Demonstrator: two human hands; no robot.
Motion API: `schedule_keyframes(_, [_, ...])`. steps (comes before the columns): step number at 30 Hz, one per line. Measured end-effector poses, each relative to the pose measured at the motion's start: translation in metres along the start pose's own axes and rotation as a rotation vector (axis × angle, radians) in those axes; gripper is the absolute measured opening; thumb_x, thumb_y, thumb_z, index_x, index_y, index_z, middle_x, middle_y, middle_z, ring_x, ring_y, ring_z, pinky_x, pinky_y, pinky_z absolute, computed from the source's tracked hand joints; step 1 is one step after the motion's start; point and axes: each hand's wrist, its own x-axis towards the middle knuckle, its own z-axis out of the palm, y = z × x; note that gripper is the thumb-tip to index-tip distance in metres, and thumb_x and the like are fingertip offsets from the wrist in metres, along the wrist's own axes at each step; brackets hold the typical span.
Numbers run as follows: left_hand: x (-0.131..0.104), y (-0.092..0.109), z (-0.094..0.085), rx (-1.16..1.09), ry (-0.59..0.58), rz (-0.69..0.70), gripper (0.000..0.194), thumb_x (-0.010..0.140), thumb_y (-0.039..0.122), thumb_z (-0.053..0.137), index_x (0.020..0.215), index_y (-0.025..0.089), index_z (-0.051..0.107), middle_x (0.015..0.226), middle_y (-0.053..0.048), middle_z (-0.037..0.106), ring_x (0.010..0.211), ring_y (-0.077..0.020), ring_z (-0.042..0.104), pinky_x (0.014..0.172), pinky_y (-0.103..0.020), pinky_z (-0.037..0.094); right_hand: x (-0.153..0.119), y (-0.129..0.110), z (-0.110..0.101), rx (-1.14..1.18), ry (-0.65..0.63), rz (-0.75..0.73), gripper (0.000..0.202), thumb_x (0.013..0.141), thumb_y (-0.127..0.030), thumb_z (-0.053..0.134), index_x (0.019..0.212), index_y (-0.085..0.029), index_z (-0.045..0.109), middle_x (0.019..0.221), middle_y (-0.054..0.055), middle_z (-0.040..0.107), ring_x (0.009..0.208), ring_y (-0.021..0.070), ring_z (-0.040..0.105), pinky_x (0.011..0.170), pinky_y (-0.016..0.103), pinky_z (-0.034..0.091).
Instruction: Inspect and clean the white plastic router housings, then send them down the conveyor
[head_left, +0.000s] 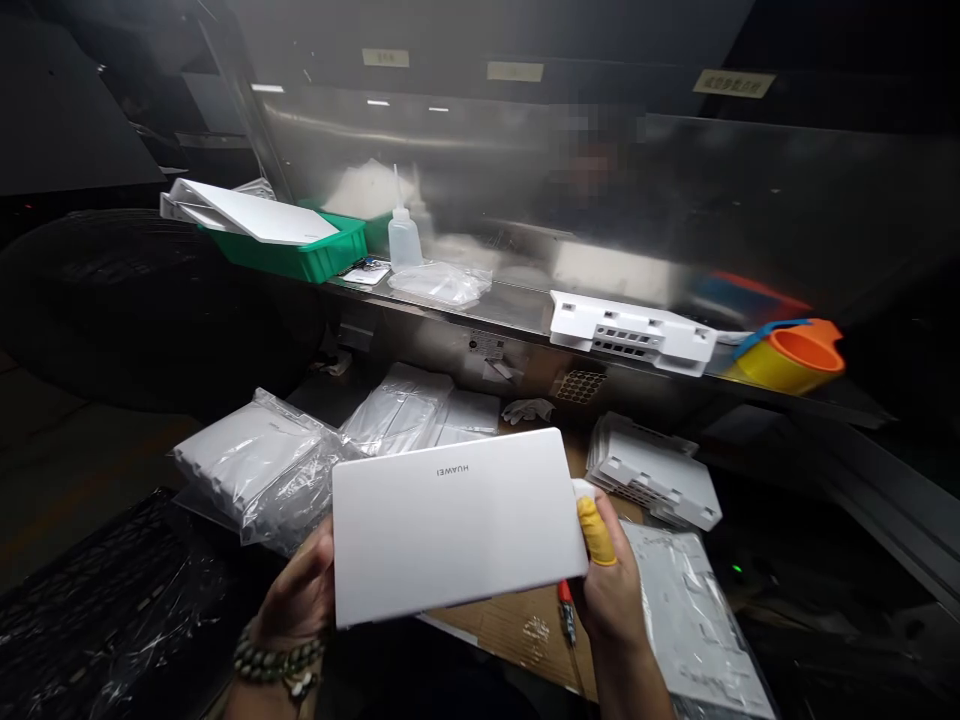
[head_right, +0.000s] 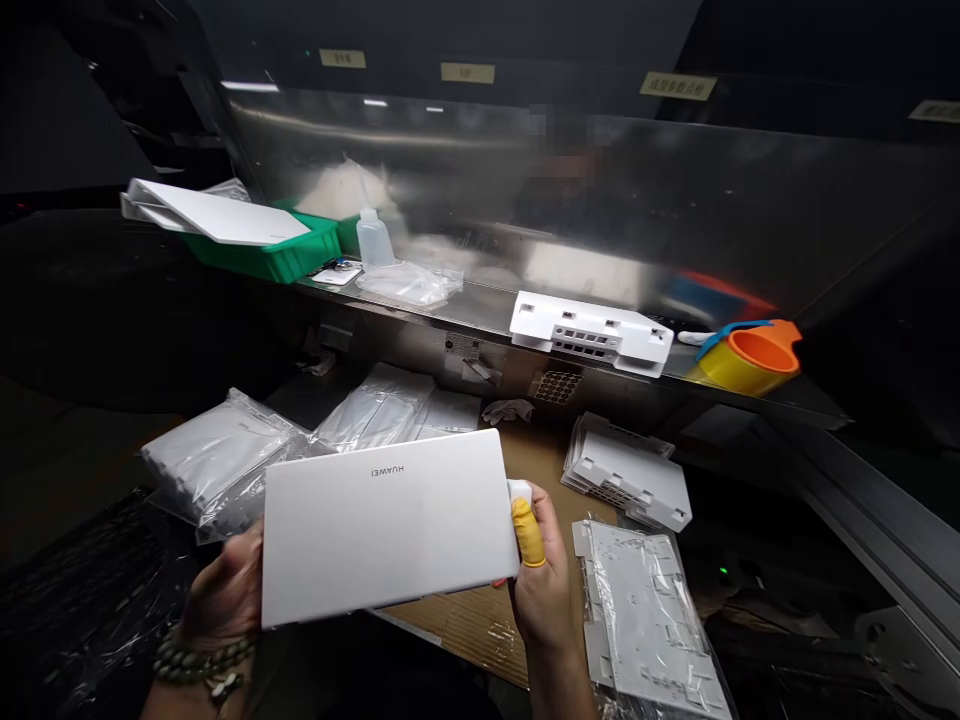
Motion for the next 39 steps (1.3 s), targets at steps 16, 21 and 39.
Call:
schedule_keyframes(16, [0.009,0.012,0.024,0.814,-0.476,0.569,0.014,0.084,0.024,0.076,0.096,0.024,0.084,0.097,-0.010,0.082,0.092,-0.0298,0.075,0.087,-0.040,0.061,0.012,-0.033,-0.016,0.312,-0.141,0.131,0.038,0.094,-0.054,0.061,0.097,-0.018,0.069,0.095,0.007,0.072,0.058,0.0137,0.063,0.043,0.024,0.051])
schedule_keyframes(21, [0.013,0.011,0.024,0.823,-0.561,0.580,0.017,0.088,0.026,0.073,0.103,0.027,0.082,0.101,-0.008,0.082,0.096,-0.0272,0.073,0.088,-0.039,0.056,0.014,-0.027,-0.015,0.354,-0.104,0.161,0.037,0.088,-0.054,0.071,0.092,-0.017,0.074,0.085,0.005,0.072,0.067,0.0172,0.068,0.054,0.027,0.059])
schedule_keyframes(39, [0.007,-0.002,0.046,-0.152,-0.181,0.185,0.051,0.095,0.058,0.054,0.139,0.035,0.061,0.157,0.001,0.051,0.148,-0.0299,0.041,0.121,-0.046,0.032,-0.009,-0.015,-0.002,0.286,0.110,-0.308,0.026,0.096,-0.048,0.049,0.100,-0.025,0.062,0.058,0.000,0.056,0.046,0.0208,0.057,0.048,0.037,0.048])
